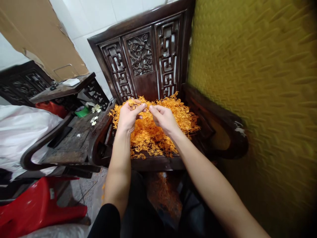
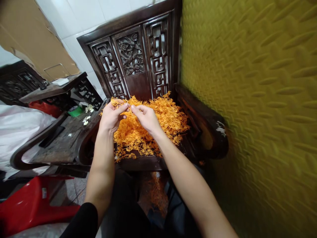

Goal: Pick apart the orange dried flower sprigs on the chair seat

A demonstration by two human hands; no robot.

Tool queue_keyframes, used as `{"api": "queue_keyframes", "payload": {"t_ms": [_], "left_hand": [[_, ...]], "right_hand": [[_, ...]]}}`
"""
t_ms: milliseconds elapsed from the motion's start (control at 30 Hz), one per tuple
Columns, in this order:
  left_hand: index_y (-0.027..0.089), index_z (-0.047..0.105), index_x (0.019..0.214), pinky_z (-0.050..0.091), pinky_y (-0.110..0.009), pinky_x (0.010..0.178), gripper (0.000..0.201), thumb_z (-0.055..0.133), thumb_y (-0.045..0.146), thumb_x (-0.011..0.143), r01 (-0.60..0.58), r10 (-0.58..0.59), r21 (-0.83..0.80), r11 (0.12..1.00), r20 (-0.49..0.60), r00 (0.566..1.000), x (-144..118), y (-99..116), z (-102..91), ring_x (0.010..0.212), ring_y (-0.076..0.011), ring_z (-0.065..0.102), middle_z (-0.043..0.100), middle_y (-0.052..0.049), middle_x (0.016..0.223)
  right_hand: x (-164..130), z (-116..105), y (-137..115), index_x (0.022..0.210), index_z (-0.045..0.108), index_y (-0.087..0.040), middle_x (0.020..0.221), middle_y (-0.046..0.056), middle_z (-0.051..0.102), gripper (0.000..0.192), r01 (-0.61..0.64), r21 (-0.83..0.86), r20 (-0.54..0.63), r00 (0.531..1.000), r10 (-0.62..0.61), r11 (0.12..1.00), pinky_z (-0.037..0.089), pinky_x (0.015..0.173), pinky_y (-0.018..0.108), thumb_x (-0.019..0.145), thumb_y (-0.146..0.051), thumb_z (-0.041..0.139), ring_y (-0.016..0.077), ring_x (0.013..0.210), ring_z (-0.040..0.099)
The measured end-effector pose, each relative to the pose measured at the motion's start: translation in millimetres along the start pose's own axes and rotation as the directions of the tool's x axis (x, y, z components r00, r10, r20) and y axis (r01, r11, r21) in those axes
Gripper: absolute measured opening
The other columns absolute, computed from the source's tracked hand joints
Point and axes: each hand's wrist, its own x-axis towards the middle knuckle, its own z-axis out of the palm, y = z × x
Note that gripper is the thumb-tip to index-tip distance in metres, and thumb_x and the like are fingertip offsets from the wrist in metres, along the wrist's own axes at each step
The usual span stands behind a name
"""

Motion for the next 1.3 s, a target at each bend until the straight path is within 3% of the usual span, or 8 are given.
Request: {"api": "queue_keyframes", "payload": {"t_ms": [267, 433, 533, 667, 800, 933, 1133, 1300], "left_hand": [[0.017, 0.066, 0.087, 0.046, -0.017, 0.045, 0.051, 0.100, 0.036, 0.054, -0.063, 0.064, 0.052, 0.997, -0.024, 0.998, 4.7, -11.5, -2.4, 0.065, -0.0104, 0.065, 0.070, -0.001, 0.080], [0.017, 0.066, 0.086, 0.048, -0.018, 0.046, 0.050, 0.100, 0.036, 0.054, -0.116, 0.124, 0.109, 0.987, -0.078, 0.989, 5.8, -16.3, -1.4, 0.061, -0.0106, 0.063, 0.068, 0.001, 0.076], [0.017, 0.066, 0.088, 0.049, -0.019, 0.047, 0.050, 0.099, 0.037, 0.056, -0.105, 0.113, 0.125, 0.987, -0.059, 0.992, 5.4, -18.0, -1.3, 0.066, -0.0127, 0.066, 0.069, 0.000, 0.078], [0.017, 0.065, 0.095, 0.055, -0.022, 0.053, 0.056, 0.100, 0.038, 0.056, -0.059, 0.057, 0.138, 0.989, 0.016, 0.998, 4.8, -20.2, -1.2, 0.070, -0.0147, 0.069, 0.071, -0.002, 0.084], [0.016, 0.064, 0.090, 0.051, -0.021, 0.051, 0.051, 0.099, 0.034, 0.057, -0.123, 0.130, 0.187, 0.975, -0.026, 0.991, 6.8, -23.0, -1.0, 0.066, -0.0123, 0.065, 0.068, 0.000, 0.079], [0.017, 0.064, 0.090, 0.054, -0.020, 0.057, 0.043, 0.095, 0.031, 0.063, -0.179, 0.188, 0.130, 0.975, -0.055, 0.981, 8.8, -24.1, -1.3, 0.071, -0.0107, 0.065, 0.069, 0.000, 0.082], [0.016, 0.062, 0.091, 0.057, -0.022, 0.057, 0.053, 0.096, 0.045, 0.064, -0.032, 0.022, 0.106, 0.994, 0.098, 0.995, 6.3, -24.0, -6.3, 0.072, -0.0128, 0.068, 0.071, -0.003, 0.083], [0.016, 0.061, 0.092, 0.057, -0.021, 0.057, 0.058, 0.101, 0.038, 0.056, -0.020, 0.009, 0.103, 0.994, 0.112, 0.994, 5.9, -25.2, -8.9, 0.070, -0.0113, 0.067, 0.070, 0.000, 0.082]], "right_hand": [[-1.0, -7.2, 0.9, 0.089, 0.076, -0.017, 0.065, -0.003, 0.056, 0.049, 0.146, -0.255, -0.017, 0.988, -0.156, 0.956, 0.029, 0.056, 0.028, 0.079, -0.065, 0.079, 0.0104, 0.059, 0.039], [-1.0, -11.1, 3.2, 0.090, 0.077, -0.016, 0.064, -0.003, 0.055, 0.032, 0.180, -0.442, -0.028, 0.976, -0.214, 0.879, 0.030, 0.060, 0.029, 0.086, -0.048, 0.074, 0.0115, 0.060, 0.041], [-0.3, -13.2, 6.2, 0.091, 0.078, -0.016, 0.075, 0.001, 0.067, 0.028, 0.232, -0.459, -0.025, 0.962, -0.273, 0.858, 0.038, 0.067, 0.030, 0.090, -0.042, 0.070, 0.0135, 0.066, 0.050], [1.1, -15.0, 10.7, 0.083, 0.073, -0.017, 0.072, 0.001, 0.066, 0.032, 0.226, -0.478, -0.056, 0.956, -0.287, 0.849, 0.038, 0.067, 0.031, 0.092, -0.047, 0.068, 0.0146, 0.067, 0.052], [1.9, -14.5, 12.9, 0.071, 0.062, -0.019, 0.064, -0.002, 0.057, 0.037, 0.175, -0.483, -0.157, 0.947, -0.281, 0.858, 0.035, 0.063, 0.031, 0.088, -0.050, 0.073, 0.0134, 0.062, 0.047], [1.4, -12.8, 12.2, 0.067, 0.059, -0.019, 0.065, -0.002, 0.057, 0.037, 0.201, -0.445, -0.143, 0.946, -0.290, 0.873, 0.037, 0.066, 0.031, 0.088, -0.047, 0.072, 0.0133, 0.063, 0.049], [0.3, -13.2, 14.0, 0.068, 0.062, -0.019, 0.067, -0.001, 0.061, 0.036, 0.230, -0.466, -0.113, 0.942, -0.316, 0.854, 0.039, 0.068, 0.031, 0.087, -0.047, 0.073, 0.0140, 0.065, 0.051], [-0.9, -12.8, 15.4, 0.070, 0.064, -0.019, 0.068, 0.000, 0.064, 0.034, 0.246, -0.497, -0.077, 0.943, -0.324, 0.832, 0.039, 0.068, 0.031, 0.088, -0.046, 0.073, 0.0142, 0.065, 0.053]]}}
